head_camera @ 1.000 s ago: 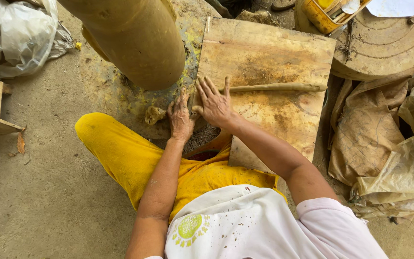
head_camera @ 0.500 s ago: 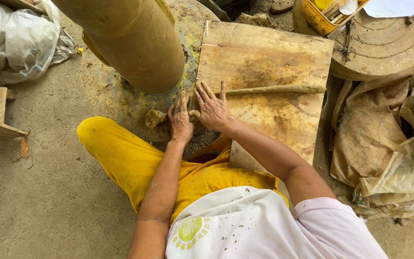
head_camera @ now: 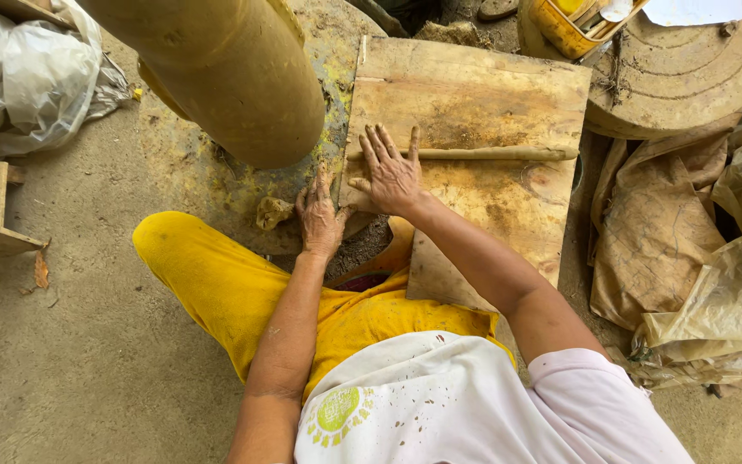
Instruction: The person picks up a lump of clay and rolls it into a long, thin cylinder on a wooden board using both hands.
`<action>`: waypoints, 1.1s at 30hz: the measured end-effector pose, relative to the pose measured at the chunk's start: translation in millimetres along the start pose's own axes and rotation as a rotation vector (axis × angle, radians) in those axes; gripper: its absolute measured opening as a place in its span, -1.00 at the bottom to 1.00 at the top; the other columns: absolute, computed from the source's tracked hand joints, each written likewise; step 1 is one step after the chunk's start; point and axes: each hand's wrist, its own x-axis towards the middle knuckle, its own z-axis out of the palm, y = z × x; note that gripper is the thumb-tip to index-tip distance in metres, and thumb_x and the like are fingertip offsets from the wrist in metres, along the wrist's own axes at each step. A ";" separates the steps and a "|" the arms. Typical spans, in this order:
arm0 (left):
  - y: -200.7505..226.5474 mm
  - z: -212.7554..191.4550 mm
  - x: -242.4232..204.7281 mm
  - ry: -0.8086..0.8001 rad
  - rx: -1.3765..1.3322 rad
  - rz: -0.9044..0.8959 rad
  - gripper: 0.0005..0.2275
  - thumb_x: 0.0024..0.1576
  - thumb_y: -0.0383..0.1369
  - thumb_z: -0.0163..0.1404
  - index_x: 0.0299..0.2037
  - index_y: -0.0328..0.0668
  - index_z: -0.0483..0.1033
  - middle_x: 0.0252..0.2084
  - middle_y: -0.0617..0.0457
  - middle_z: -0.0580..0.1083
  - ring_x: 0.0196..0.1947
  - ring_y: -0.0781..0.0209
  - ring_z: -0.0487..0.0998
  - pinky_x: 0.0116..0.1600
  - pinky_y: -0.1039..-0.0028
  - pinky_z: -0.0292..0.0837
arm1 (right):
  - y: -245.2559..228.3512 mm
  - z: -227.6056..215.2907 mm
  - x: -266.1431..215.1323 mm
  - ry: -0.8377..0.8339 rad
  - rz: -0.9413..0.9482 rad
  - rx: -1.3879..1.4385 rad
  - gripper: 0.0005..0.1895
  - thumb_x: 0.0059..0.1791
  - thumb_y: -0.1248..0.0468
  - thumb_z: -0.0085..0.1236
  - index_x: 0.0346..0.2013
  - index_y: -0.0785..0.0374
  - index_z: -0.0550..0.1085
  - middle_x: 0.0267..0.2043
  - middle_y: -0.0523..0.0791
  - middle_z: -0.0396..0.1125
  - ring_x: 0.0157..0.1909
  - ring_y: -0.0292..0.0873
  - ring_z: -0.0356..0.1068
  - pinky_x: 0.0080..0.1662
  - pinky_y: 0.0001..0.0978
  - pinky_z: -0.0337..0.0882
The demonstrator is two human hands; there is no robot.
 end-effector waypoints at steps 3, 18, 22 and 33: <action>-0.7 -0.9 4.7 0.040 -0.016 0.050 0.09 0.01 -0.19 0.31 0.53 -0.15 -0.41 0.48 -0.17 0.20 0.44 -0.04 0.23 0.53 -0.01 -0.24 | -0.7 0.1 3.1 -0.042 0.024 -0.063 0.12 -0.12 -0.58 -0.85 0.53 0.03 -0.22 0.63 -0.19 -0.44 0.62 -0.19 -0.49 0.34 0.40 -0.75; 6.3 -6.2 1.7 0.017 -0.021 -0.013 0.10 -0.03 -0.22 0.33 0.52 -0.13 -0.38 0.45 -0.20 0.23 0.41 -0.07 0.26 0.50 -0.07 -0.23 | 7.0 10.9 -39.3 -0.047 0.014 -0.019 0.10 -0.02 -0.56 -0.73 0.57 0.11 -0.23 0.65 -0.16 -0.45 0.63 -0.18 -0.47 0.34 0.45 -0.75; 4.7 -6.2 0.2 0.035 -0.018 0.027 0.09 0.00 -0.25 0.34 0.55 -0.19 -0.36 0.47 -0.24 0.22 0.42 -0.06 0.28 0.53 0.03 -0.17 | 16.3 0.4 -2.5 -0.050 0.077 -0.006 0.07 -0.05 -0.54 -0.74 0.54 0.06 -0.26 0.64 -0.18 -0.49 0.63 -0.18 -0.50 0.34 0.42 -0.75; 4.7 -7.1 -1.6 0.065 -0.060 0.048 0.08 -0.04 -0.27 0.36 0.55 -0.26 -0.29 0.39 -0.26 0.32 0.36 -0.06 0.35 0.52 0.07 -0.17 | 13.9 16.9 -111.4 0.097 0.048 0.160 0.06 0.03 -0.51 -0.70 0.57 0.17 -0.17 0.67 -0.12 -0.36 0.67 -0.13 -0.47 0.44 0.39 -0.70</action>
